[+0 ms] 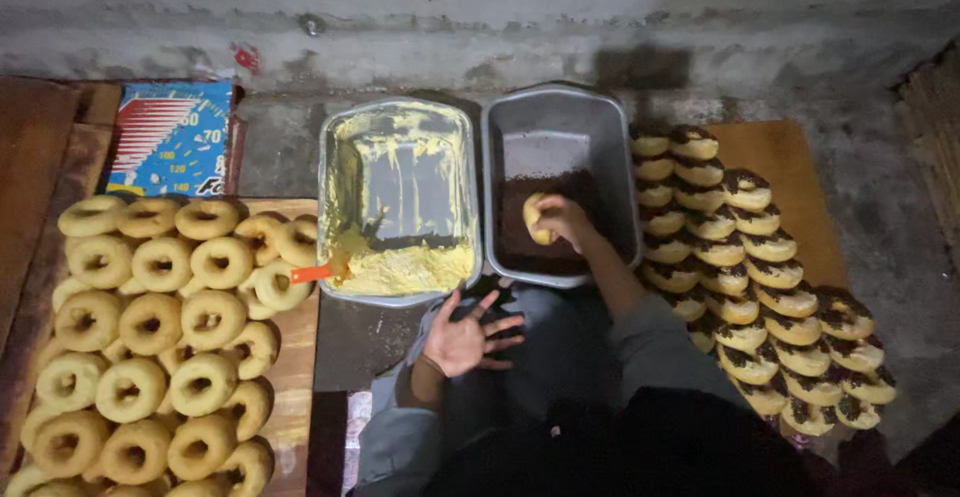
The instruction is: The person repeatedly picks up plain donuts, dips them into a yellow paste, then into a dark granular topping, and places them on a wooden board. The process is repeated for multiple donuts.
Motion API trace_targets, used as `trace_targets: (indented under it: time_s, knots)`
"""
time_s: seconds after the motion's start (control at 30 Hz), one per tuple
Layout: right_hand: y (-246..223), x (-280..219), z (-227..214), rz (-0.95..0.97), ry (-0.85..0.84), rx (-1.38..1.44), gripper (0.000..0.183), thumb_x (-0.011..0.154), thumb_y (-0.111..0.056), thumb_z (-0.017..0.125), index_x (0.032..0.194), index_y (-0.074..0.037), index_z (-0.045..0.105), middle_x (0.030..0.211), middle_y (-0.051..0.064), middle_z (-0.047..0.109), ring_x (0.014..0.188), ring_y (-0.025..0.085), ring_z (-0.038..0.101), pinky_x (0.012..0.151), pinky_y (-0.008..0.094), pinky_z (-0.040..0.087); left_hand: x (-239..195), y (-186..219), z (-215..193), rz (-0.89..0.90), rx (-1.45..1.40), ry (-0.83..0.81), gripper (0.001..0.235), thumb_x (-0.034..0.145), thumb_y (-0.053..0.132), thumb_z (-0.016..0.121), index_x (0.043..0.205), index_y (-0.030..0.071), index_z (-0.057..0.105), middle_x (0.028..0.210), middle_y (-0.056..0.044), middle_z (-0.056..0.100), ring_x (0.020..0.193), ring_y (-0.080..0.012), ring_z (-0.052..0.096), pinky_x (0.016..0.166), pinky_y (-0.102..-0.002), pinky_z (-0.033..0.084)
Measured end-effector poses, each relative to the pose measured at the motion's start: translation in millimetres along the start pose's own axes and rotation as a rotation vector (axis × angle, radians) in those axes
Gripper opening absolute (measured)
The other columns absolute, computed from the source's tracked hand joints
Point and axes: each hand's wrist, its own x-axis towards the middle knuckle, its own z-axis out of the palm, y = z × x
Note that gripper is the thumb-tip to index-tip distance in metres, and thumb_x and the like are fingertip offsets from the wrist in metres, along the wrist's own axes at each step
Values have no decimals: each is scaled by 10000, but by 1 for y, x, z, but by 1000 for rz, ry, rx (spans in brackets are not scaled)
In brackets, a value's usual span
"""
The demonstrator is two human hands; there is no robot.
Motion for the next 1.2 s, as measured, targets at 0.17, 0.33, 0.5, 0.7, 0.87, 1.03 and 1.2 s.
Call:
trace_targets:
  time_s: [0.17,0.33,0.5,0.7,0.87,1.03,1.2]
  knots:
    - [7,-10,11,-286,66,-716,317,767,-214,795,1078,-152,800,1052,71,773,977,230,736,817,415,572,-2,-3,-3,10,3,-32,744,923,801,416,1529,372,450,1683,-228,285,1502,-463,306,1153,-746,210]
    - [4,-29,-20,42,96,381,302,867,-187,696,1127,-35,720,984,132,756,848,292,720,755,398,586,-3,4,0,3,16,-34,767,909,806,396,1539,371,439,1666,-228,297,1486,-448,323,1134,-737,251]
    - [33,-73,-101,-49,218,899,328,835,-89,569,1109,27,706,1029,114,745,908,229,719,829,353,612,-5,2,1,14,-6,-42,773,922,805,368,1567,378,384,1669,-226,292,1491,-443,322,1132,-709,311]
    - [66,-133,-217,-231,518,1031,237,939,-132,562,1110,7,647,996,104,692,871,236,663,776,372,569,-8,3,2,32,15,-80,805,935,801,369,1608,368,286,1659,-223,259,1466,-432,368,1125,-689,349]
    - [76,-116,-308,-344,636,1008,228,1007,-207,579,1092,2,616,959,105,648,833,240,619,736,382,539,-4,2,5,52,11,-107,797,942,798,371,1608,374,262,1667,-229,221,1467,-429,366,1117,-688,354]
    - [79,-61,-372,-496,230,1184,404,1068,-366,563,1026,33,610,881,132,636,734,261,583,640,391,509,-2,6,9,68,27,-70,793,931,799,383,1600,399,234,1669,-209,209,1477,-410,364,1139,-683,354]
    - [78,-2,-389,-67,834,892,374,883,-296,629,1066,28,669,995,155,690,867,288,651,808,436,552,-2,4,9,93,32,-46,790,943,785,392,1610,403,208,1670,-211,208,1473,-407,376,1141,-682,356]
